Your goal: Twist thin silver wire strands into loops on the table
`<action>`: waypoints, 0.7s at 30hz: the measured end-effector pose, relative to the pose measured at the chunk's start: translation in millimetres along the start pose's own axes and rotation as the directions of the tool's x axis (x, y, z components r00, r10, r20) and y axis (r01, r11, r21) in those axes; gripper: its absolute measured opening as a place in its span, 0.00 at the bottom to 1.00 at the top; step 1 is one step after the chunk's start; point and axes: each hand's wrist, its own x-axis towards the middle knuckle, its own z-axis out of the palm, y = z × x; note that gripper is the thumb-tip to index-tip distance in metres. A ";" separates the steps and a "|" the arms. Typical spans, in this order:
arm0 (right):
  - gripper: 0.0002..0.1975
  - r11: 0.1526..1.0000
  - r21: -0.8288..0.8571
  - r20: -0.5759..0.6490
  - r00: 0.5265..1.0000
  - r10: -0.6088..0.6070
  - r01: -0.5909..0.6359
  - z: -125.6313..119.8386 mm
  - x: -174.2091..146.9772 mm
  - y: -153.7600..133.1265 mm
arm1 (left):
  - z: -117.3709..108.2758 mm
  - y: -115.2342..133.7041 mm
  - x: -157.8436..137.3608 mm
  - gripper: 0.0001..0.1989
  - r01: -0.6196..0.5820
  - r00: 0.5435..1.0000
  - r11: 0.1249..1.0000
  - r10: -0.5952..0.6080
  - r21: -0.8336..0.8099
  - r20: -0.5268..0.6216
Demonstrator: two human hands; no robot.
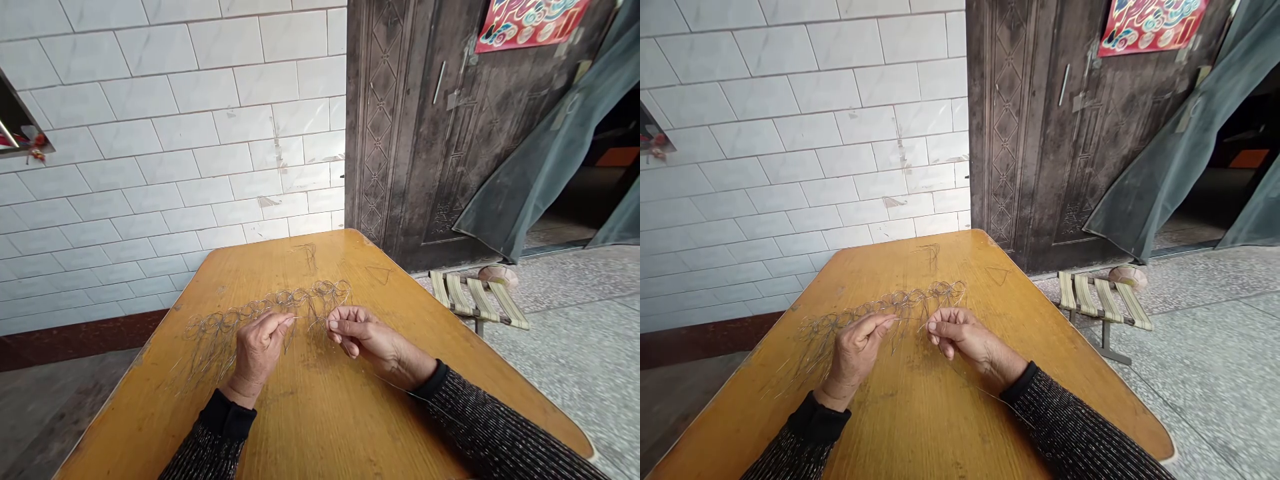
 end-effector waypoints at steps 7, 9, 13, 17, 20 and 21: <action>0.13 0.999 -0.045 0.016 1.000 0.015 -0.014 -0.1 -2.5 -3.7 | -1.0 1.7 -1.1 0.09 0.025 1.000 0.999 -0.025 0.030 0.003; 0.15 0.996 -0.085 0.048 0.998 0.036 -0.031 -1.4 -4.2 -5.3 | -1.9 0.5 -0.7 0.09 0.034 0.999 0.999 -0.033 0.029 -0.040; 0.15 0.980 -0.172 0.071 0.991 0.111 -0.098 -3.1 -5.7 -5.8 | -4.3 -8.2 1.3 0.09 0.062 0.985 0.997 -0.056 0.034 -0.162; 0.14 0.967 -0.231 -0.011 0.994 0.111 -0.110 -2.7 -2.5 -2.1 | -6.4 -16.2 3.0 0.10 0.050 0.984 0.990 -0.026 0.131 -0.178; 0.13 0.954 -0.282 -0.070 0.994 0.085 -0.101 -1.6 0.8 1.4 | -10.5 -10.3 3.2 0.14 -0.053 0.969 0.940 0.131 0.337 -0.211; 0.13 0.951 -0.291 -0.084 0.993 0.085 -0.106 -1.4 1.8 2.6 | -12.2 -6.1 3.0 0.15 -0.093 0.956 0.912 0.194 0.399 -0.221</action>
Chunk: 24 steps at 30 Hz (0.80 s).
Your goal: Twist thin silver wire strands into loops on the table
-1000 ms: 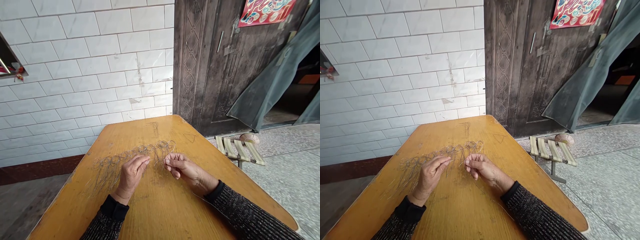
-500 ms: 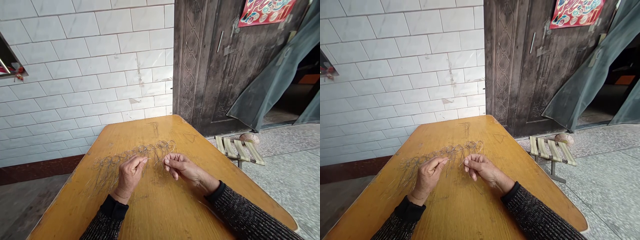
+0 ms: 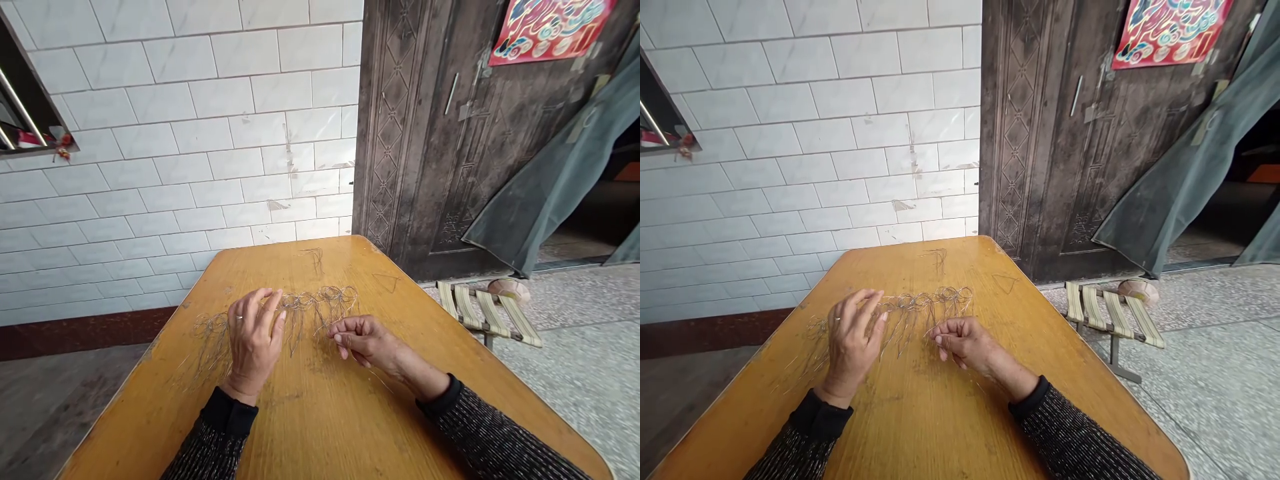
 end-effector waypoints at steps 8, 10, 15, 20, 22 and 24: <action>0.10 0.993 -0.118 -0.096 0.995 0.017 -0.029 9.1 3.6 7.9 | 1.2 25.8 -5.4 0.11 -0.151 0.974 0.985 0.162 -0.083 0.157; 0.07 0.985 -0.173 -0.107 0.994 -0.003 -0.016 13.0 2.9 10.1 | 11.8 30.5 -12.3 0.10 0.048 0.943 0.975 0.026 -0.215 0.330; 0.03 0.961 -0.277 -0.065 0.997 -0.037 0.018 20.9 -0.9 12.3 | 30.0 39.7 -19.7 0.13 0.740 0.656 0.486 -0.366 -0.465 0.660; 0.05 0.961 -0.276 -0.006 0.999 0.032 -0.032 25.1 -6.0 7.6 | 26.1 41.3 -10.0 0.13 0.833 0.529 0.103 -0.435 -0.544 0.728; 0.06 0.969 -0.241 0.034 0.997 0.073 -0.062 25.2 -7.7 5.3 | 23.8 39.9 -6.6 0.12 0.826 0.514 0.028 -0.448 -0.563 0.731; 0.08 0.976 -0.206 0.073 0.993 0.092 -0.075 24.8 -8.8 4.3 | 22.2 38.0 -4.3 0.12 0.818 0.504 -0.013 -0.464 -0.575 0.728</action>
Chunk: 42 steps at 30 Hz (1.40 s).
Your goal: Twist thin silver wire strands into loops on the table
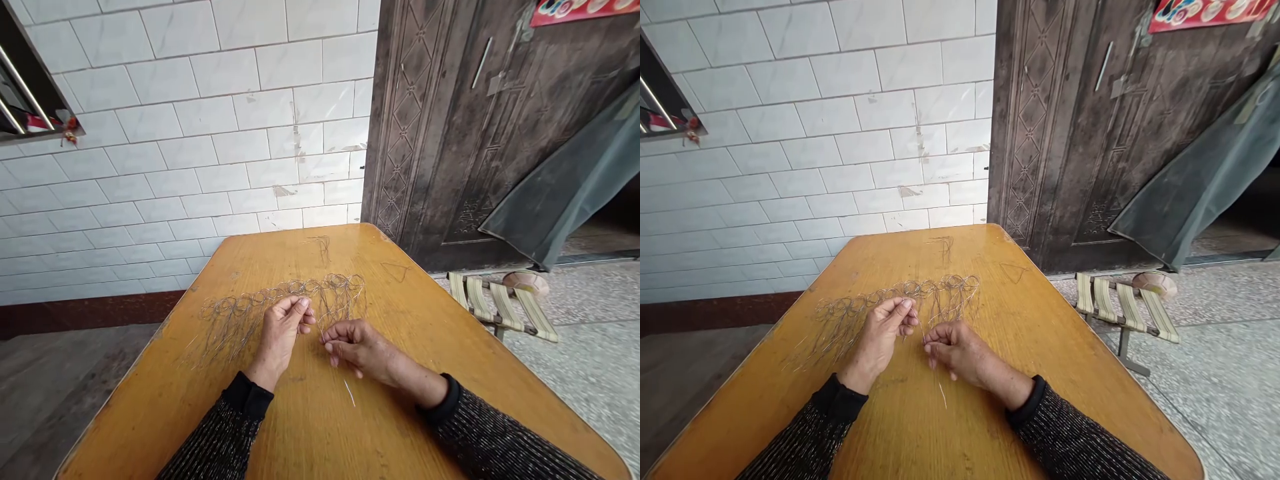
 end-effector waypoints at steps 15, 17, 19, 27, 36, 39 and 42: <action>0.08 0.998 0.053 0.043 0.999 0.027 -0.029 7.2 -1.3 1.5 | 0.3 4.2 -1.6 0.12 -0.015 1.000 0.998 0.016 0.057 -0.017; 0.06 0.999 0.026 0.040 0.999 0.029 -0.030 8.0 -2.0 1.2 | -0.2 3.5 -1.2 0.13 -0.004 1.000 0.999 0.004 0.043 -0.013; 0.05 1.000 -0.003 0.044 0.999 0.023 -0.023 8.9 -2.5 1.7 | -0.7 3.1 -0.9 0.13 0.001 1.000 0.999 0.000 0.044 -0.019; 0.04 0.997 -0.070 0.042 0.999 -0.022 0.025 10.9 -2.3 6.0 | -2.0 2.0 0.1 0.12 0.010 1.000 1.000 -0.009 0.028 -0.022; 0.05 0.980 -0.158 0.072 0.991 -0.110 0.120 10.4 -3.0 7.5 | -2.6 4.7 -1.8 0.12 0.067 0.997 0.996 -0.068 -0.053 -0.019; 0.06 0.977 -0.155 0.080 0.988 -0.132 0.143 10.3 -3.3 5.9 | -2.9 7.4 -2.1 0.12 0.087 0.996 0.992 -0.088 -0.093 -0.005; 0.07 0.983 -0.129 0.062 0.991 -0.122 0.130 11.2 -3.4 3.9 | -3.4 11.0 -2.1 0.13 0.085 0.996 0.988 -0.087 -0.127 -0.011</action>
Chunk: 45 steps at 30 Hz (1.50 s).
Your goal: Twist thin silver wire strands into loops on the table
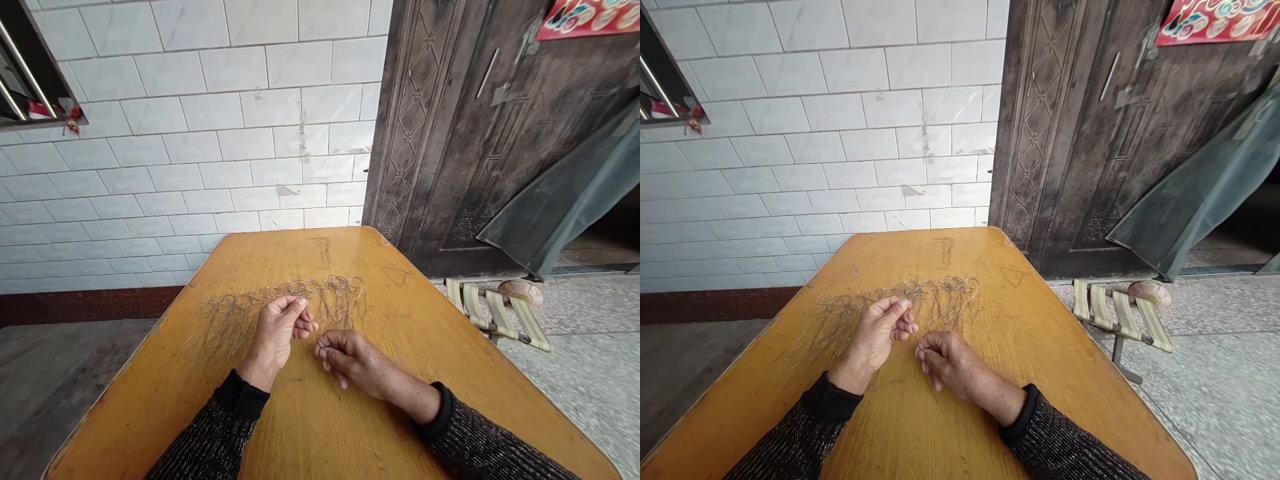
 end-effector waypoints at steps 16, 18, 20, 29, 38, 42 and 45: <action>0.14 0.995 0.101 -0.103 0.995 0.010 0.001 -1.4 1.1 -3.5 | 3.1 3.9 -10.0 0.12 -0.052 0.988 0.989 0.031 0.136 0.150; 0.13 0.994 0.112 -0.087 0.996 0.023 -0.013 -1.9 1.2 -2.8 | 1.5 3.8 -8.5 0.12 -0.056 0.992 0.989 0.041 0.134 0.117; 0.12 0.995 0.101 -0.056 0.998 0.034 -0.029 -2.0 1.3 -1.5 | -0.3 4.0 -7.0 0.13 -0.061 0.993 0.990 0.048 0.125 0.107; 0.09 0.998 0.009 -0.126 0.990 0.069 -0.068 -1.3 2.9 4.2 | -2.5 6.8 -5.6 0.14 -0.026 0.998 0.988 0.017 0.154 0.059; 0.12 0.997 -0.076 -0.149 0.989 -0.015 0.004 -2.6 3.3 12.3 | -4.6 4.1 -3.8 0.12 0.008 0.998 0.999 -0.010 0.033 0.058; 0.14 0.996 -0.090 -0.151 0.988 -0.041 0.028 -2.1 5.3 15.0 | -3.2 4.9 -3.7 0.11 0.003 0.998 1.000 -0.003 -0.003 0.056; 0.15 0.998 -0.061 -0.153 0.988 -0.013 0.003 -1.6 6.5 12.2 | -2.3 7.2 -3.4 0.12 -0.009 0.999 1.000 0.010 -0.015 0.039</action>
